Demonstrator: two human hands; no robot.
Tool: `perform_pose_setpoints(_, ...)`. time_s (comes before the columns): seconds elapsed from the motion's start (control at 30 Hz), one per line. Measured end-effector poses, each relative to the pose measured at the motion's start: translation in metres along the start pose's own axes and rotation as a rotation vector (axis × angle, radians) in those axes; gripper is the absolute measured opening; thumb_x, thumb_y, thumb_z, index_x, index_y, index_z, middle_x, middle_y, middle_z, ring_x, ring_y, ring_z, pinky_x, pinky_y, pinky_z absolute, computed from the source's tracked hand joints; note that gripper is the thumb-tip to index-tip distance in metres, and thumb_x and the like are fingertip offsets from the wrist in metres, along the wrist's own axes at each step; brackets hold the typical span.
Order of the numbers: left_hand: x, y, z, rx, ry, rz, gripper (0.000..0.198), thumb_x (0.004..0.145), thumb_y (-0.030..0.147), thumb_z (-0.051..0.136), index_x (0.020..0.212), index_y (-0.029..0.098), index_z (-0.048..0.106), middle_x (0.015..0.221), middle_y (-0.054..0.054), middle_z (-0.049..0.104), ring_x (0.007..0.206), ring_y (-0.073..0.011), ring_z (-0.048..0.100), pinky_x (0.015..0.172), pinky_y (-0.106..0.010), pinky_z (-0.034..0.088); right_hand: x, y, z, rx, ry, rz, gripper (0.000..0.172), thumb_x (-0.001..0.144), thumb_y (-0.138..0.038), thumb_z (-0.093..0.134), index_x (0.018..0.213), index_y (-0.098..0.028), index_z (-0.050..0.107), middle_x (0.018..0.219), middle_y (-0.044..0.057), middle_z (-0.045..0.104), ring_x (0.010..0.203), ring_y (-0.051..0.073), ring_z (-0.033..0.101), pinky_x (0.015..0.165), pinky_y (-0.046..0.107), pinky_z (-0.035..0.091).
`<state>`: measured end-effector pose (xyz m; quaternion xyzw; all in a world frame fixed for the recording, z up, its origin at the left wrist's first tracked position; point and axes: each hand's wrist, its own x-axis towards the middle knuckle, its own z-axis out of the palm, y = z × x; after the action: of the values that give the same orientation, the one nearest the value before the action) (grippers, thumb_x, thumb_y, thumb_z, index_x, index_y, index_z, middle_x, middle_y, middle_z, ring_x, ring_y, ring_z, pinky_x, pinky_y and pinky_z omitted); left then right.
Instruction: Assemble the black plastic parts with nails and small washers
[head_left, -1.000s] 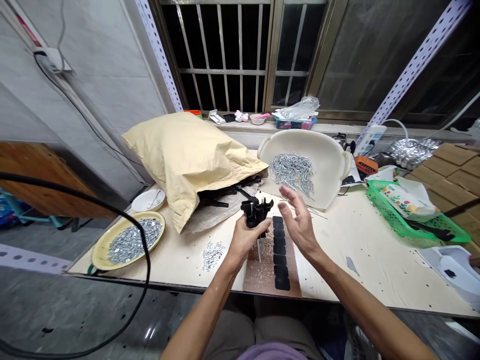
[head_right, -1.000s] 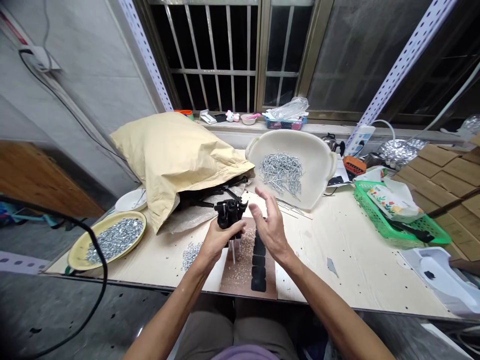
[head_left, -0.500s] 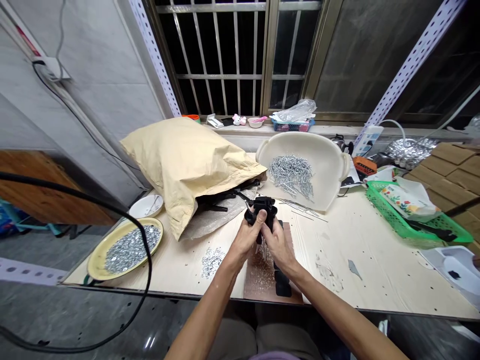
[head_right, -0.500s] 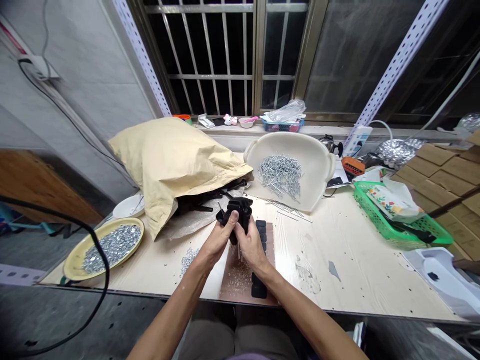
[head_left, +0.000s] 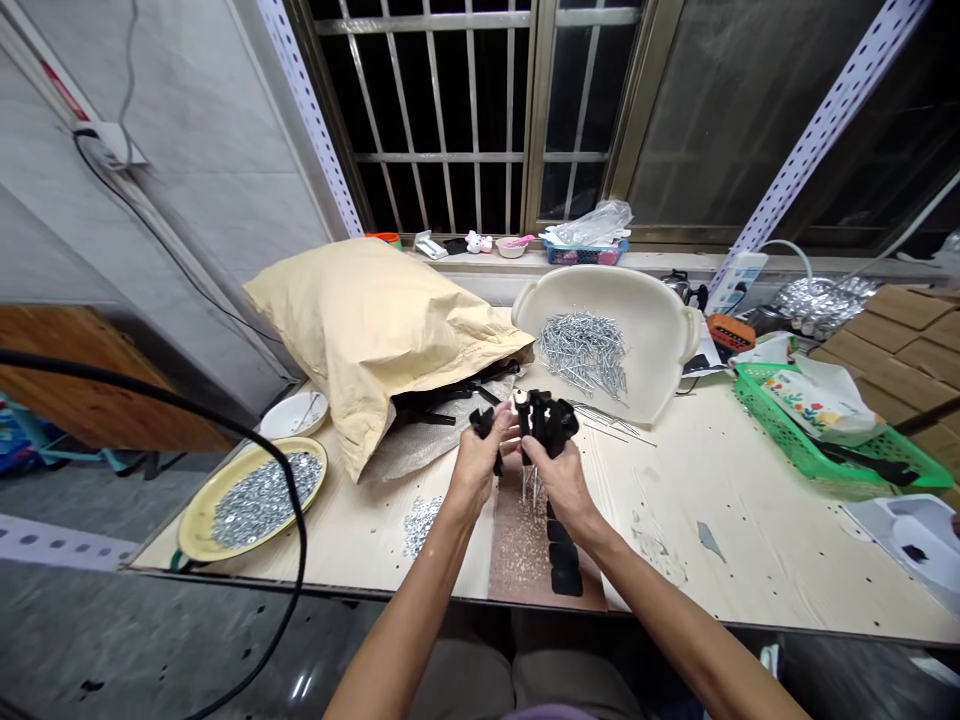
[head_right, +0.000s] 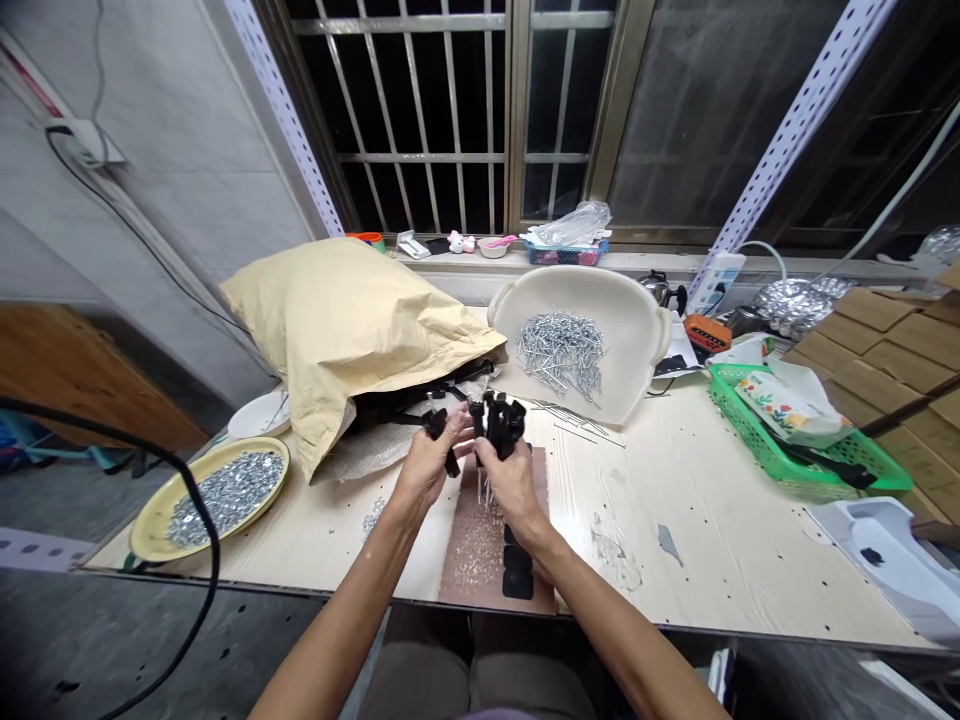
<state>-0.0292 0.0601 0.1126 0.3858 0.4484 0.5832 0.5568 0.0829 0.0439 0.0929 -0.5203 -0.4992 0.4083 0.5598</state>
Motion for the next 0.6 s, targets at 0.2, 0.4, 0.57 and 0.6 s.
perform_pose_setpoints(0.2, -0.017, 0.007, -0.005, 0.312, 0.188, 0.259, 0.036, 0.076, 0.048, 0.062, 0.063, 0.015, 0.060, 0.051, 0.002, 0.053, 0.052, -0.0102, 0.052, 0.050, -0.021, 0.038, 0.005, -0.008, -0.017, 0.077, 0.053, 0.052, 0.029, 0.074, -0.040, 0.063, 0.082, -0.013, 0.068, 0.079, 0.008, 0.071, 0.073, 0.019, 0.065, 0.071, 0.031, 0.050)
perform_pose_setpoints(0.4, -0.014, 0.008, 0.000, 0.286, 0.161, 0.274, 0.041, 0.076, 0.051, 0.059, 0.056, 0.016, 0.055, 0.047, 0.002, 0.050, 0.048, -0.0099, 0.048, 0.047, -0.021, 0.036, 0.001, 0.002, -0.023, 0.042, 0.058, 0.050, 0.030, 0.074, -0.041, 0.063, 0.082, -0.013, 0.069, 0.079, 0.007, 0.071, 0.075, 0.020, 0.065, 0.070, 0.031, 0.049)
perform_pose_setpoints(0.57, -0.016, -0.002, 0.000, 0.248, 0.006, 0.251, 0.039, 0.072, 0.051, 0.065, 0.058, 0.015, 0.056, 0.050, 0.002, 0.051, 0.048, -0.0083, 0.047, 0.049, -0.020, 0.037, 0.001, 0.007, -0.027, 0.058, 0.081, 0.058, 0.031, 0.073, -0.042, 0.064, 0.083, -0.013, 0.067, 0.081, 0.008, 0.071, 0.075, 0.020, 0.065, 0.070, 0.031, 0.049)
perform_pose_setpoints(0.6, -0.015, -0.005, -0.001, 0.209, 0.024, 0.217, 0.039, 0.072, 0.051, 0.065, 0.060, 0.015, 0.056, 0.047, 0.004, 0.047, 0.044, -0.0070, 0.043, 0.045, -0.019, 0.035, 0.001, 0.006, -0.027, 0.055, 0.076, 0.063, 0.031, 0.073, -0.042, 0.064, 0.082, -0.013, 0.067, 0.080, 0.008, 0.070, 0.075, 0.020, 0.065, 0.070, 0.031, 0.049)
